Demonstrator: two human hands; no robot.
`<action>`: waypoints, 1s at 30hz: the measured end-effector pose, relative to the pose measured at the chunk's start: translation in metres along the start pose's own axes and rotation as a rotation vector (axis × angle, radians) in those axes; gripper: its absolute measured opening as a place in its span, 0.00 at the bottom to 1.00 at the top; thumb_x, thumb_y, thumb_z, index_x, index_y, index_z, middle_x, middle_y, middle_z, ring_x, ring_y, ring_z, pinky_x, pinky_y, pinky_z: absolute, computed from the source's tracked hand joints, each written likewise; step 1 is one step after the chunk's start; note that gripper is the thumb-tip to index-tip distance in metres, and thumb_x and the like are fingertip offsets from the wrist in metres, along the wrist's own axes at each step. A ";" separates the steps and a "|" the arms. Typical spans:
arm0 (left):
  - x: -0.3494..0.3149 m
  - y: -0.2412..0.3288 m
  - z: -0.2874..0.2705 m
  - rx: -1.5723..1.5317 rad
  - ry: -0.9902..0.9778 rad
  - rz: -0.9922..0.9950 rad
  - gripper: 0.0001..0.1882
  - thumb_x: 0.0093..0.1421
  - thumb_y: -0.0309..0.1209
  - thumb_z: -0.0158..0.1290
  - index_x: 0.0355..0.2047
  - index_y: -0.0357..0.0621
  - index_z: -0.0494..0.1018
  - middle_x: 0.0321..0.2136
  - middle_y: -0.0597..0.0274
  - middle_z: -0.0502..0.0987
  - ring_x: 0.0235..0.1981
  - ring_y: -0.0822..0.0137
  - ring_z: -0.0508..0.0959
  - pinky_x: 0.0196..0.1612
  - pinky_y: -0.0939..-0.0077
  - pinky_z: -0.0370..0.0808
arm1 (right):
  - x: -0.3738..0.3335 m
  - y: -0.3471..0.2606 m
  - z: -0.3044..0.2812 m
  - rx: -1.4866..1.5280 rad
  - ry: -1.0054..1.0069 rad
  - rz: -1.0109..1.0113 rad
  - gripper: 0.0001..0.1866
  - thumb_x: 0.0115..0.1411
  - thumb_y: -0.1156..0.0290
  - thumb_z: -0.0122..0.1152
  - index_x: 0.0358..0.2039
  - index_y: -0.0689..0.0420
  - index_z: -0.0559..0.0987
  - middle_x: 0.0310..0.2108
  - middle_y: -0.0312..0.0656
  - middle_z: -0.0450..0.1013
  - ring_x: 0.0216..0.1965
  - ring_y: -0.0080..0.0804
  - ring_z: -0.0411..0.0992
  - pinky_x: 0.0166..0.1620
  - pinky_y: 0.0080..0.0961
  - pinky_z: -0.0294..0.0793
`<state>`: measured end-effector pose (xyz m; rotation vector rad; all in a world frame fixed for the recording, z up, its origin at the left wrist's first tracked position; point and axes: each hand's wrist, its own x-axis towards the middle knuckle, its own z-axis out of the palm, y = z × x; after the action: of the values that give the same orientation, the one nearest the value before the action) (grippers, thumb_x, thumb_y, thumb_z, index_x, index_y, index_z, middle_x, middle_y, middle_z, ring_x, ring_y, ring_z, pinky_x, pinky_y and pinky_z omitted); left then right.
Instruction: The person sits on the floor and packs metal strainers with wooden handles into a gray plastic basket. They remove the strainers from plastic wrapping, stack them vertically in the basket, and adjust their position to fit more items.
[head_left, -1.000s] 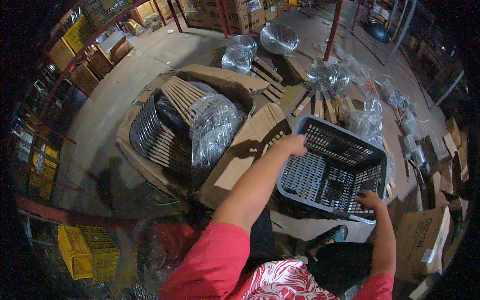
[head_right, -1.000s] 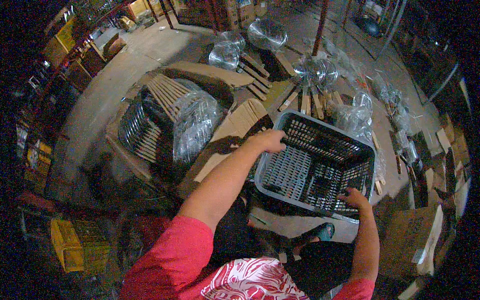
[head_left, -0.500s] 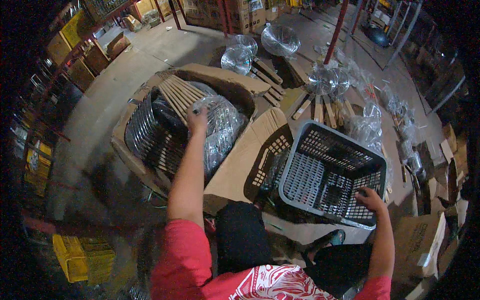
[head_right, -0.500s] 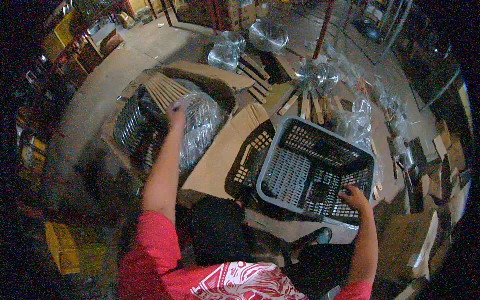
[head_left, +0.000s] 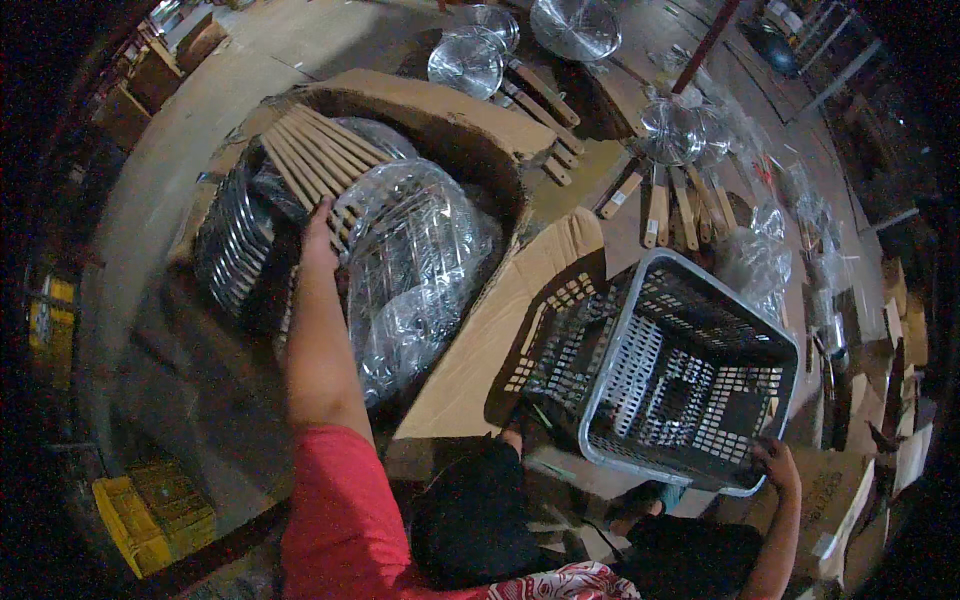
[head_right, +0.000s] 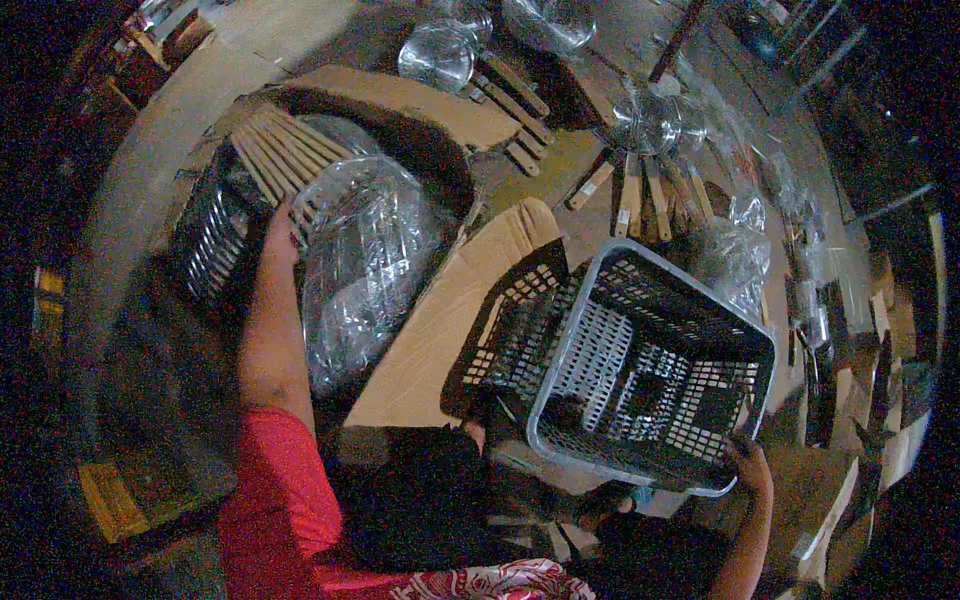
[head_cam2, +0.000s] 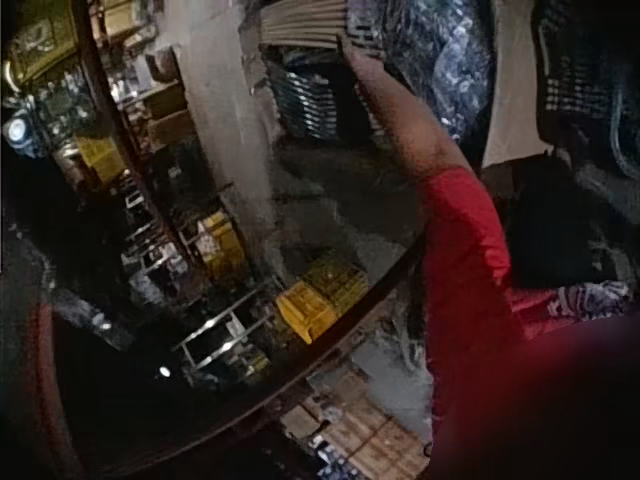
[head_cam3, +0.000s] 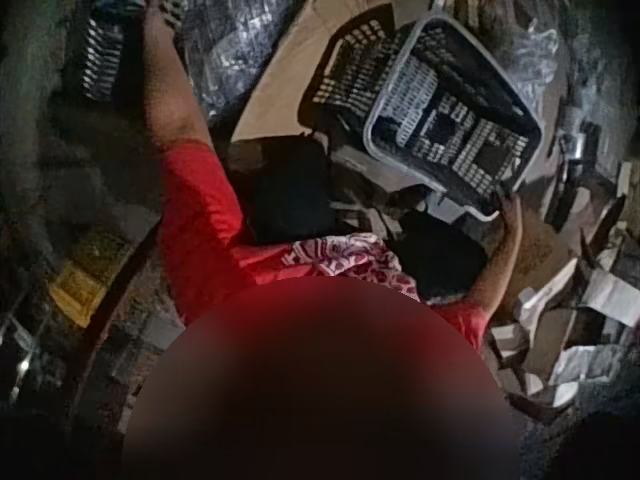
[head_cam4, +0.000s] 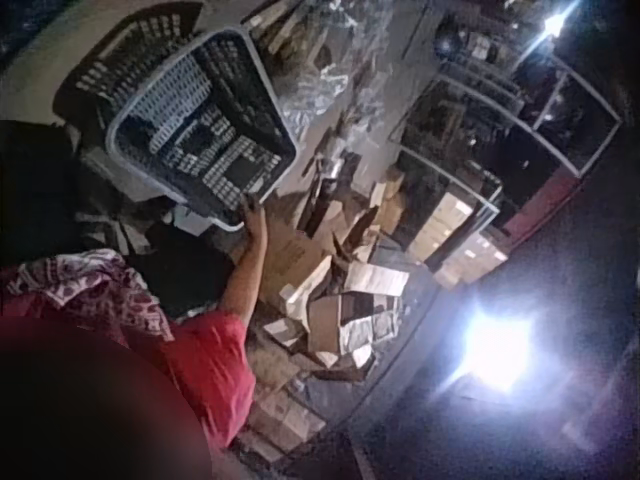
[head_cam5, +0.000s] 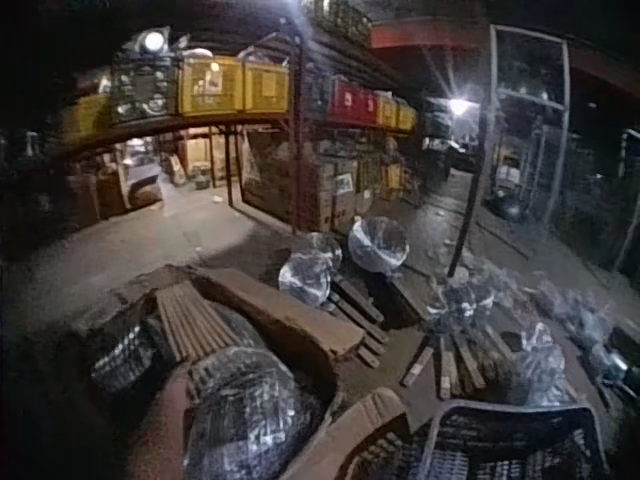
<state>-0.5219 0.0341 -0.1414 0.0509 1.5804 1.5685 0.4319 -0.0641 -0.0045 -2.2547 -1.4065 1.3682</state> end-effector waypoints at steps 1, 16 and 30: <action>-0.006 0.002 0.004 0.005 -0.030 0.000 0.37 0.56 0.61 0.58 0.53 0.43 0.74 0.48 0.54 0.78 0.47 0.55 0.77 0.51 0.58 0.72 | 0.000 -0.003 0.004 0.026 0.029 0.049 0.22 0.60 0.69 0.66 0.53 0.64 0.76 0.42 0.42 0.76 0.41 0.29 0.72 0.44 0.27 0.75; -0.090 0.035 0.004 -0.126 -0.113 0.193 0.25 0.54 0.38 0.65 0.51 0.43 0.74 0.45 0.57 0.79 0.46 0.57 0.78 0.50 0.61 0.76 | 0.000 -0.029 0.015 -0.181 -0.069 -0.013 0.24 0.61 0.69 0.65 0.56 0.64 0.73 0.45 0.45 0.77 0.44 0.30 0.73 0.48 0.28 0.74; -0.179 0.062 0.048 0.179 -0.058 0.744 0.27 0.55 0.31 0.67 0.52 0.33 0.72 0.45 0.56 0.79 0.45 0.67 0.78 0.51 0.72 0.73 | -0.013 -0.013 0.007 -0.259 -0.008 -0.048 0.29 0.61 0.64 0.66 0.56 0.69 0.72 0.48 0.54 0.77 0.47 0.39 0.76 0.51 0.33 0.75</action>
<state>-0.4175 -0.0199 0.0142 0.8585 1.7529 1.9331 0.4167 -0.0691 0.0065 -2.3513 -1.7181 1.2450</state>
